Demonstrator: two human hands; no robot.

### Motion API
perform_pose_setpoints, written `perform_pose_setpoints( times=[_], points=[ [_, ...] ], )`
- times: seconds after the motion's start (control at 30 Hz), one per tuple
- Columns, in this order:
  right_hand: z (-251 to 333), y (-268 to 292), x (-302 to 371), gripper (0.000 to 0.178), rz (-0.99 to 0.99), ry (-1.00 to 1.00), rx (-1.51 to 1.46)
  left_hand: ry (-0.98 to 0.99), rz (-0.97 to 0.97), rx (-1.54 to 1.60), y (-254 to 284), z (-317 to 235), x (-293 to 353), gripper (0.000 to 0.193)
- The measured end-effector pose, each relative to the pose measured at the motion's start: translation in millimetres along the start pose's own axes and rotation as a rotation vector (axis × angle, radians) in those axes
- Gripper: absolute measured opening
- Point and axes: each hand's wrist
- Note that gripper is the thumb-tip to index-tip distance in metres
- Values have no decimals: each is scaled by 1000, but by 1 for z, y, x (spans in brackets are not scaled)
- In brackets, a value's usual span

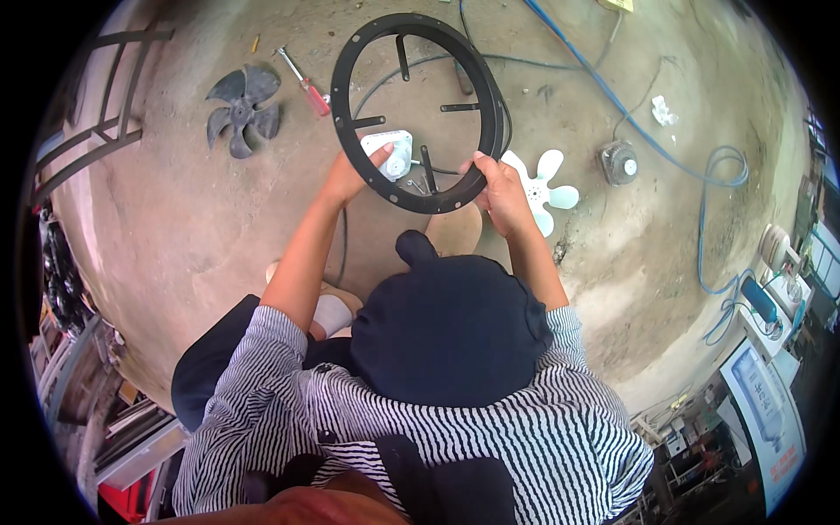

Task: The person assembles a ceiling fan by hand, starting with inserting screws into the motor housing. They then attach the motor to a circular metal frame, secure it with screws, and finally mount a white fan blade onto the assembly.

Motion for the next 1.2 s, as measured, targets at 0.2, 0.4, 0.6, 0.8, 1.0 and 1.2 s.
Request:
perform_pose_setpoints(
  times=[0.2,0.4,0.6,0.8,1.0,1.2],
  points=[
    [25,-15,23,36,-11,110,285,155,164,885,23,-63,11,47],
    [28,-35,28,32,19,280,420,63,338,1194,46,-100,16,72],
    [31,-44,32,37,24,330,467,178,424,1317,53,-115,25,92],
    [46,-31,27,39,71,317,561,66,668,1406,52,-97,16,87],
    [60,-27,24,35,134,304,680,2,649,1328,49,-100,19,76],
    [71,-30,23,41,189,292,750,-16,615,1177,54,-101,21,72]
  ],
)
Point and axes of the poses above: each hand's wrist, its own x-axis away from the middle knuckle, its own y-axis out of the back of the hand, z = x × y, and after that the axes turned 11 degrees about -x, right-handed
